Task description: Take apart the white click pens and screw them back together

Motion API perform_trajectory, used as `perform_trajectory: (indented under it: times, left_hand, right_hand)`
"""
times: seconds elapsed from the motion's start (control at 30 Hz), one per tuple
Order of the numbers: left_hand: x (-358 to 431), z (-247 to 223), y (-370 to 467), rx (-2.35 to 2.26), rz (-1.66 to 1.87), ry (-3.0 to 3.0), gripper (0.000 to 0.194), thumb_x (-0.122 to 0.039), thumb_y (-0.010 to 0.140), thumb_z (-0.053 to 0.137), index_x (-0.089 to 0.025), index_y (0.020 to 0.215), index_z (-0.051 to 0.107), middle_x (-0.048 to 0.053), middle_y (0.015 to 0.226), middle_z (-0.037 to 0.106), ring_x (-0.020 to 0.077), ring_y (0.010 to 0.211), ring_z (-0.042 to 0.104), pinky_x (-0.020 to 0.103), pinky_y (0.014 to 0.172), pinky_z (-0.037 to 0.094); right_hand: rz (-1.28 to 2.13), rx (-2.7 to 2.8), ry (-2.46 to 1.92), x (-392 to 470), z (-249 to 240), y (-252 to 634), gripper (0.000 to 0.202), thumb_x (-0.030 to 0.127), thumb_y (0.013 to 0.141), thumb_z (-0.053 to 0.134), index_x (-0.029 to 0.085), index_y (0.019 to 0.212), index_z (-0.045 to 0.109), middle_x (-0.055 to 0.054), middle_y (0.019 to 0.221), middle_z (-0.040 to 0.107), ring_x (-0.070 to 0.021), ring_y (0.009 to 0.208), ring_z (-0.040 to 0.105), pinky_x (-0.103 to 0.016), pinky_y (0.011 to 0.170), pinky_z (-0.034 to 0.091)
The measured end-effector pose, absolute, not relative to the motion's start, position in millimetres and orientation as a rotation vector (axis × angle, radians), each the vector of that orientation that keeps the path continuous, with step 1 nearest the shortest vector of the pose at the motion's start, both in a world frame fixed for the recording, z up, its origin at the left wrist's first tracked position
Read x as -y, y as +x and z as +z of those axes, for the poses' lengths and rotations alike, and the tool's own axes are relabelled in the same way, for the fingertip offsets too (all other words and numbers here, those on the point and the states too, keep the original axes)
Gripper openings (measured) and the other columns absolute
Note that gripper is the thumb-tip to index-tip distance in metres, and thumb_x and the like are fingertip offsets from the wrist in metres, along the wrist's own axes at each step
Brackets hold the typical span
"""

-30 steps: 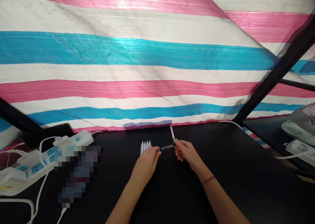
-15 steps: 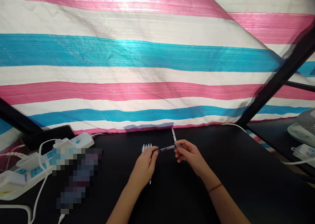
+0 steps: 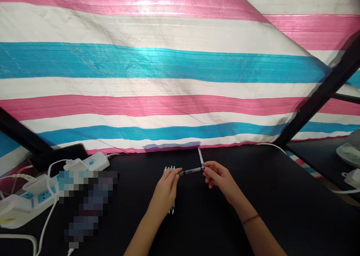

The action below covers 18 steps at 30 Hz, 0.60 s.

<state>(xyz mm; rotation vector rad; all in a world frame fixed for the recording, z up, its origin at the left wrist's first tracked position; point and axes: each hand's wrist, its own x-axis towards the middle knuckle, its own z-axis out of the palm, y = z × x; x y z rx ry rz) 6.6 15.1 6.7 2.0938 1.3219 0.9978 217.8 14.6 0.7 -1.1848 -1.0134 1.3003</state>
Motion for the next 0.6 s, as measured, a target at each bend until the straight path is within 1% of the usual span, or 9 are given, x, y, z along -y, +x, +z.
perform_trajectory:
  times: [0.03, 0.1, 0.17, 0.2, 0.27, 0.37, 0.43, 0.53, 0.6]
  left_hand:
    - [-15.1, 6.4, 6.4, -1.326, 1.007, 2.091, 0.031, -0.027, 0.095, 0.034, -0.022, 0.114, 0.058, 0.007, 0.106, 0.06, 0.0182, 0.097, 0.059, 0.032, 0.085, 0.047]
    - [-14.7, 6.0, 6.2, -1.329, 1.024, 2.089, 0.031, -0.028, 0.094, 0.035, -0.022, 0.113, 0.059, 0.007, 0.105, 0.06, 0.0182, 0.096, 0.059, 0.031, 0.084, 0.048]
    - [-14.2, 5.5, 6.2, -1.326, 1.035, 2.088, 0.03, -0.028, 0.094, 0.036, -0.023, 0.113, 0.059, 0.007, 0.104, 0.061, 0.0181, 0.094, 0.06, 0.031, 0.083, 0.049]
    - [-14.1, 5.2, 6.2, -1.324, 1.038, 2.086, 0.03, -0.028, 0.094, 0.036, -0.023, 0.113, 0.059, 0.007, 0.104, 0.061, 0.0181, 0.094, 0.06, 0.03, 0.082, 0.049]
    - [-14.4, 4.3, 6.1, -1.319, 1.043, 2.084, 0.03, -0.028, 0.094, 0.037, -0.023, 0.113, 0.06, 0.007, 0.104, 0.061, 0.0181, 0.094, 0.06, 0.03, 0.082, 0.049]
    - [-15.1, 3.1, 5.9, -1.312, 1.039, 2.08, 0.031, -0.029, 0.094, 0.037, -0.023, 0.114, 0.06, 0.007, 0.104, 0.061, 0.0184, 0.095, 0.06, 0.031, 0.084, 0.049]
    - [-15.0, 3.0, 6.1, -1.309, 1.035, 2.072, 0.032, -0.029, 0.094, 0.036, -0.023, 0.114, 0.06, 0.008, 0.105, 0.061, 0.0188, 0.095, 0.06, 0.032, 0.085, 0.048]
    - [-13.9, 4.0, 7.1, -1.304, 1.027, 2.057, 0.032, -0.029, 0.094, 0.035, -0.023, 0.114, 0.06, 0.008, 0.105, 0.061, 0.0192, 0.095, 0.06, 0.033, 0.084, 0.048]
    - [-13.1, 4.8, 7.9, -1.302, 1.019, 2.055, 0.032, -0.029, 0.094, 0.035, -0.023, 0.115, 0.059, 0.008, 0.105, 0.061, 0.0191, 0.094, 0.06, 0.033, 0.084, 0.049]
  right_hand:
    - [1.294, 1.013, -1.216, -15.0, 0.1, 217.9, 0.047, 0.057, 0.068, 0.068, 0.018, 0.092, 0.06, -0.001, 0.068, 0.059, -0.0116, 0.052, 0.053, -0.02, 0.037, 0.04]
    - [1.276, 1.029, -1.283, -15.9, -2.1, 218.5, 0.046, 0.062, 0.072, 0.06, 0.017, 0.08, 0.059, 0.0, 0.063, 0.057, -0.0101, 0.046, 0.05, -0.019, 0.034, 0.035]
    - [1.237, 1.067, -1.326, -16.9, -5.0, 219.6, 0.048, 0.063, 0.075, 0.056, 0.017, 0.067, 0.054, 0.001, 0.055, 0.053, -0.0086, 0.042, 0.046, -0.018, 0.033, 0.032]
    - [1.221, 1.081, -1.331, -17.4, -6.3, 220.2, 0.048, 0.063, 0.075, 0.056, 0.017, 0.064, 0.053, 0.002, 0.053, 0.051, -0.008, 0.041, 0.045, -0.018, 0.033, 0.031]
    - [1.225, 1.073, -1.305, -18.2, -8.2, 221.1, 0.045, 0.06, 0.074, 0.06, 0.017, 0.064, 0.053, 0.003, 0.053, 0.051, -0.0076, 0.042, 0.044, -0.018, 0.034, 0.031]
    - [1.269, 1.026, -1.264, -18.7, -8.5, 221.2, 0.041, 0.056, 0.071, 0.065, 0.017, 0.066, 0.055, 0.002, 0.057, 0.054, -0.0083, 0.045, 0.047, -0.018, 0.035, 0.033]
    - [1.258, 1.02, -1.283, -18.7, -8.0, 220.7, 0.042, 0.058, 0.071, 0.063, 0.017, 0.066, 0.055, 0.001, 0.058, 0.054, -0.0089, 0.045, 0.047, -0.018, 0.035, 0.032]
    - [1.211, 1.048, -1.331, -18.6, -8.6, 220.4, 0.046, 0.062, 0.073, 0.059, 0.018, 0.061, 0.052, 0.002, 0.053, 0.05, -0.0082, 0.042, 0.043, -0.019, 0.033, 0.029]
    - [1.2, 1.066, -1.323, -18.7, -10.2, 220.7, 0.047, 0.061, 0.074, 0.059, 0.018, 0.059, 0.049, 0.003, 0.051, 0.047, -0.0074, 0.04, 0.041, -0.019, 0.034, 0.028]
